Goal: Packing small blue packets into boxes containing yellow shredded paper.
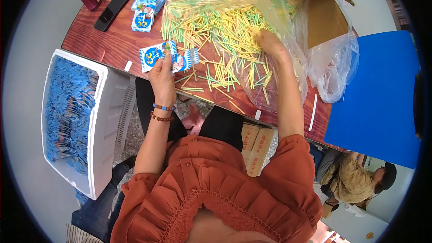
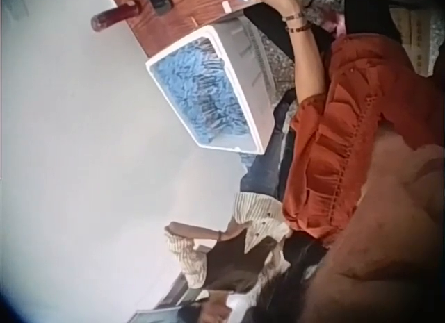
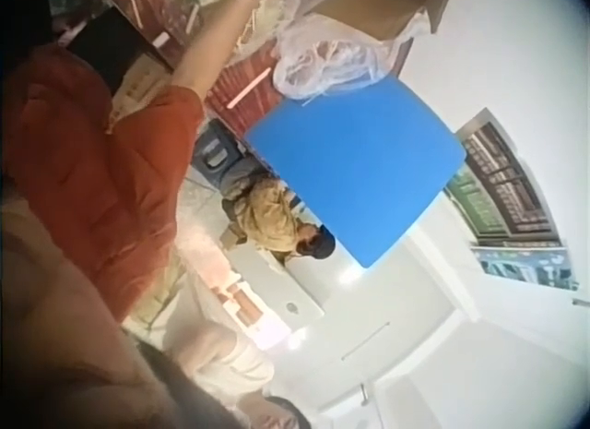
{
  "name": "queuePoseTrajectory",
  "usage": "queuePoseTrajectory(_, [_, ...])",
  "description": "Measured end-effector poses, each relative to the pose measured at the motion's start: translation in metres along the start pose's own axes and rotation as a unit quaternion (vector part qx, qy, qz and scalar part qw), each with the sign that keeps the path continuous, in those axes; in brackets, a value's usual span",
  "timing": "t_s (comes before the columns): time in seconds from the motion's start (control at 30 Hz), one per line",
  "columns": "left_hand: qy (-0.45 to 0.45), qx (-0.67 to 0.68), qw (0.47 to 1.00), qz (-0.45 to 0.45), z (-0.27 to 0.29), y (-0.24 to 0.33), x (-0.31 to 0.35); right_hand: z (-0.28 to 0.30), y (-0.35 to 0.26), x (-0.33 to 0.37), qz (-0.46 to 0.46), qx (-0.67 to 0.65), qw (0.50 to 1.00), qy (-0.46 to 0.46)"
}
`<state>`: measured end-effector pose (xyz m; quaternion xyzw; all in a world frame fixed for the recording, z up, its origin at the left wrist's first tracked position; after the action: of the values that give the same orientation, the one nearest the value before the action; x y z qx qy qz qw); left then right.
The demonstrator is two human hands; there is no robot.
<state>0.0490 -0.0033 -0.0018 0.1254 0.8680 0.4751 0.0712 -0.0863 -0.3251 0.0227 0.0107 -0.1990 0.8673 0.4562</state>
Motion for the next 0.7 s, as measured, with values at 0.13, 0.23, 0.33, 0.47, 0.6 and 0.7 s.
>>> queuePoseTrajectory(0.13, [-0.024,0.002,1.000,-0.015,0.006,0.000,-0.004,0.001,-0.040,0.027,-0.054,0.095,0.994,-0.003])
queuePoseTrajectory(0.23, [-0.015,0.010,1.000,-0.003,0.010,-0.013,-0.001,0.001,-0.054,0.030,-0.117,0.089,0.985,-0.095])
queuePoseTrajectory(0.33, [-0.030,0.017,0.999,0.000,0.019,-0.020,-0.001,-0.024,-0.025,-0.002,-0.039,0.091,0.994,-0.042])
queuePoseTrajectory(0.47, [0.001,0.016,1.000,0.005,-0.001,-0.008,0.002,-0.025,0.018,-0.007,0.036,-0.301,0.951,-0.058])
queuePoseTrajectory(0.6, [0.014,0.030,0.999,0.030,0.007,0.000,0.003,-0.003,-0.032,0.035,-0.102,-0.511,0.843,-0.133])
queuePoseTrajectory(0.7, [-0.009,0.035,0.998,0.047,0.002,-0.006,0.005,-0.020,-0.022,0.020,-0.075,-0.601,0.778,-0.169])
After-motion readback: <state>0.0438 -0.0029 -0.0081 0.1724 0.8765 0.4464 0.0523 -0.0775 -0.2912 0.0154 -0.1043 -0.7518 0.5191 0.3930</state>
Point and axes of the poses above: each hand's wrist, its own x-axis away from the middle knuckle, its own z-axis out of the back of the hand, y = z × x, the point moved 4 cm from there along -x, towards the middle knuckle, and after that the axes turned 15 degrees about -z, right-handed, at the moved point
